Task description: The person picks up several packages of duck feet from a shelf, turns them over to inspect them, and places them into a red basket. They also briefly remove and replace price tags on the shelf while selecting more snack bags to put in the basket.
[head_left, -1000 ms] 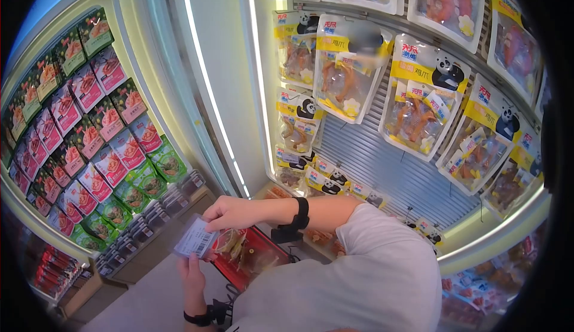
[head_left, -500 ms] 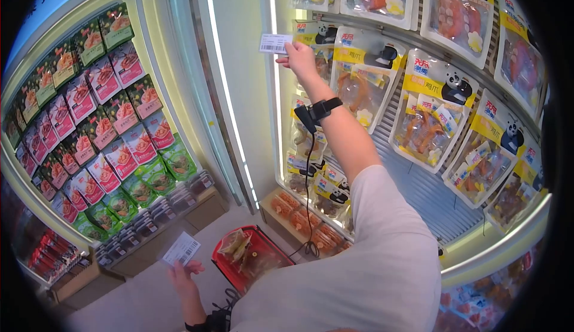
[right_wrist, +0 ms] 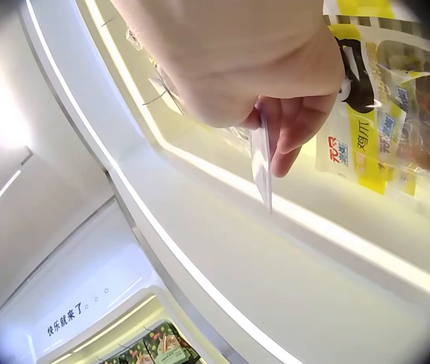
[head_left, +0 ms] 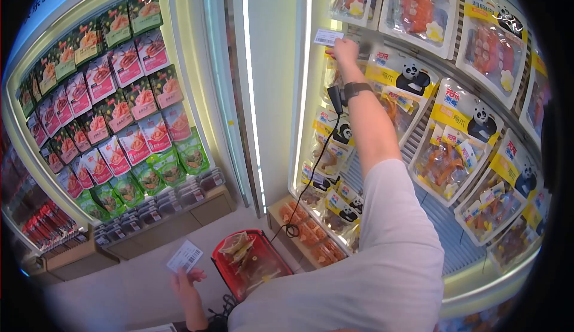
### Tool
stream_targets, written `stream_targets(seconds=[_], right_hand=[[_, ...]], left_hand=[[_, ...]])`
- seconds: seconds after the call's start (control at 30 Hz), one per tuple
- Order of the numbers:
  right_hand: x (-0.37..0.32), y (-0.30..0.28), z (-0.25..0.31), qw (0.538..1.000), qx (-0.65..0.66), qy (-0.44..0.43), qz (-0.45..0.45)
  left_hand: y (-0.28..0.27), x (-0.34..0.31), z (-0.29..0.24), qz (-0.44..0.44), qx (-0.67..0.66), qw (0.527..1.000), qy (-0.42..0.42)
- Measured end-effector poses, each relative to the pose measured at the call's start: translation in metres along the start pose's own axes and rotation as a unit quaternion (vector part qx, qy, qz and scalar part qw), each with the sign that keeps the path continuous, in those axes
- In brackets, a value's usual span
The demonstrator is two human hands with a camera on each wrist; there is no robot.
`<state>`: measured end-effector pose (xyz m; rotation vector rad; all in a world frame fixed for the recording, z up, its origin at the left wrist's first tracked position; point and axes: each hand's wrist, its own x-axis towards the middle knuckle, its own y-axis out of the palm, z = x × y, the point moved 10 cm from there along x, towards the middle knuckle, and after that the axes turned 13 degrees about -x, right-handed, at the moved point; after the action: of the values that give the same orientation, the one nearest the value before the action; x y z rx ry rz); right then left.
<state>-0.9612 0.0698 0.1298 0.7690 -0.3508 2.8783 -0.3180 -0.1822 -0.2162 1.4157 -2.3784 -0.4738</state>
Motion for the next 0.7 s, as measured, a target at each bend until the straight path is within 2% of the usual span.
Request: stream_targets(seconds=[0.2, 0.33, 0.4, 0.53, 0.6, 0.63, 0.7], right_hand=[[0.0, 0.002, 0.002, 0.998, -0.019, -0.061, -0.014], [0.018, 0.006, -0.026, 0.999, -0.023, -0.028, -0.023], [0.025, 0.011, -0.039, 0.999, 0.028, -0.023, -0.013], [0.022, 0.009, -0.052, 0.999, 0.032, -0.009, 0.009], [-0.017, -0.002, -0.054, 0.993, 0.099, 0.063, -0.02], [-0.042, 0.002, -0.057, 0.983, 0.157, 0.091, -0.005], [-0.098, 0.021, -0.073, 0.973, 0.202, 0.092, 0.071]], left_hand=[[0.003, -0.002, 0.005, -0.007, 0.002, 1.0, -0.008], [0.004, 0.0, 0.009, -0.005, 0.011, 1.0, -0.022], [0.007, 0.0, 0.007, -0.005, 0.011, 1.0, -0.019], [0.01, 0.003, 0.013, 0.007, 0.013, 1.0, -0.026], [0.014, 0.004, 0.016, 0.015, 0.01, 0.999, -0.027], [0.017, 0.004, 0.018, 0.021, 0.007, 0.999, -0.026], [0.021, 0.006, 0.023, 0.024, 0.001, 0.999, -0.034]])
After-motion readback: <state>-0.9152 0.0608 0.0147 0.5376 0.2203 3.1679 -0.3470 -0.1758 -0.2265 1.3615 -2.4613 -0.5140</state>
